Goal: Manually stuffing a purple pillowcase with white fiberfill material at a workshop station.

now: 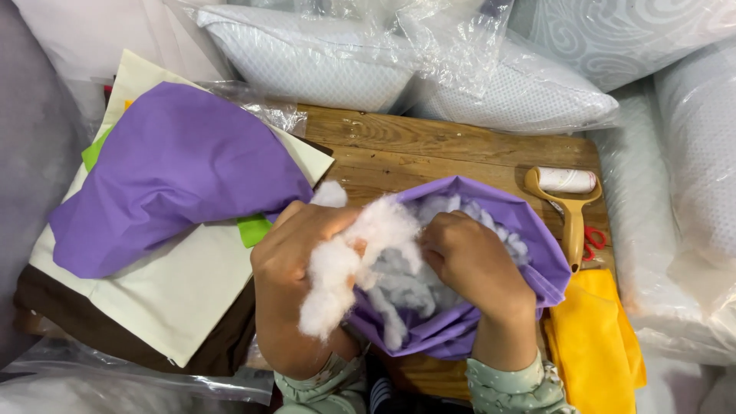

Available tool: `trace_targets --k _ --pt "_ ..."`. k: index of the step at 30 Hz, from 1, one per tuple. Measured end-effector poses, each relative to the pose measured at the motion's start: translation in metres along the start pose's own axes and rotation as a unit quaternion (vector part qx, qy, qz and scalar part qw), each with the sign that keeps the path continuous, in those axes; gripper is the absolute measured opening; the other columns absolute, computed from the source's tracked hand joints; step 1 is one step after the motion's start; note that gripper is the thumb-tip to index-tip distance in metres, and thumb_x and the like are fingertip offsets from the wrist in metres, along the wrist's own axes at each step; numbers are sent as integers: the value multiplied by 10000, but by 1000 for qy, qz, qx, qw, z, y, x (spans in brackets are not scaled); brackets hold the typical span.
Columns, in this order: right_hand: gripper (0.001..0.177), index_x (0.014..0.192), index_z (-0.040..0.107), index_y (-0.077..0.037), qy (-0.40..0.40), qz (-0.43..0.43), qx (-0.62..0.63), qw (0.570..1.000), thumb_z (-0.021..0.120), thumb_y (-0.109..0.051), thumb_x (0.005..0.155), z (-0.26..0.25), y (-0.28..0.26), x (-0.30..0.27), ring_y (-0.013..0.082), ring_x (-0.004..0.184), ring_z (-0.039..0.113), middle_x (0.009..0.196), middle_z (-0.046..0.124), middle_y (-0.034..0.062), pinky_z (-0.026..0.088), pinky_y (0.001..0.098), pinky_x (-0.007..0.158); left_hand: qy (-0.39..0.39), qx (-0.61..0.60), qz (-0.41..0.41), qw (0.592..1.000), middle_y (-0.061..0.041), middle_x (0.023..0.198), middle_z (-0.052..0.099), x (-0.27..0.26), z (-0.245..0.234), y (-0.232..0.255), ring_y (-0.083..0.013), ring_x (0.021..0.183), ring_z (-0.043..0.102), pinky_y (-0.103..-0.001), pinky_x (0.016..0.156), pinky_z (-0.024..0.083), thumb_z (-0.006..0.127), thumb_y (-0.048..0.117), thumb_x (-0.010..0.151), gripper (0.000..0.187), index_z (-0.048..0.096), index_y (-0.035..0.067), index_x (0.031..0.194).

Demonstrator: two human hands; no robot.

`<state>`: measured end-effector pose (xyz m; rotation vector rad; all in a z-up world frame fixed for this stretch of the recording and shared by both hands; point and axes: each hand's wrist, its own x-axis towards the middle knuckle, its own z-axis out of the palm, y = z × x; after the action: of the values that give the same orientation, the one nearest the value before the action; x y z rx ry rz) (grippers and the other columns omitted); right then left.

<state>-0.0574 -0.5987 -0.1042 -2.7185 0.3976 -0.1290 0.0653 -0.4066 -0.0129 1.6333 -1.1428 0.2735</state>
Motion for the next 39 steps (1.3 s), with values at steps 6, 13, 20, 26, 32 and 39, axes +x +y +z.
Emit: trace_targets --k 6,13,20,26,32,39 --pt "535 1227 707 -103 169 -59 80 981 845 -337 765 -59 -20 -38 250 1162 656 1212 727 77 475 383 1068 -3 10 15 1000 -46 838 696 -1 -1 -3 -214 720 603 -359 749 437 675 67 921 59 705 37 962" --pt "484 1283 618 -45 245 -147 210 935 799 -161 849 -57 -42 -42 300 1259 700 1332 684 194 551 391 1127 -189 -148 42 970 -110 1082 640 -2 13 1 -280 967 604 -369 871 473 611 293 993 321 568 8 1134" --pt "52 853 758 -38 290 -119 211 926 718 -11 873 -62 -43 -49 158 749 708 865 723 103 549 229 722 -212 -130 62 967 -112 965 619 -2 5 -1 -264 836 503 -345 795 420 597 126 1010 130 593 17 1081" --pt "103 896 741 17 322 -113 190 921 743 105 844 -68 -21 -64 191 775 723 886 724 160 577 222 716 -124 -130 88 980 -125 972 698 -7 7 -14 -290 857 656 -441 919 495 644 108 999 135 639 0 1080" --pt "69 992 696 150 362 4 168 917 739 182 949 -70 0 -70 264 876 675 984 688 254 590 280 751 20 10 17 1000 -77 876 714 -16 -7 -30 -219 698 592 -369 724 465 778 122 895 171 663 44 994" --pt "32 969 739 -18 269 5 84 959 754 -45 960 -58 5 -41 189 884 653 979 733 84 496 308 827 -85 -49 69 993 -110 944 716 -5 12 -9 -277 814 642 -411 803 473 604 279 987 285 651 -1 1017"
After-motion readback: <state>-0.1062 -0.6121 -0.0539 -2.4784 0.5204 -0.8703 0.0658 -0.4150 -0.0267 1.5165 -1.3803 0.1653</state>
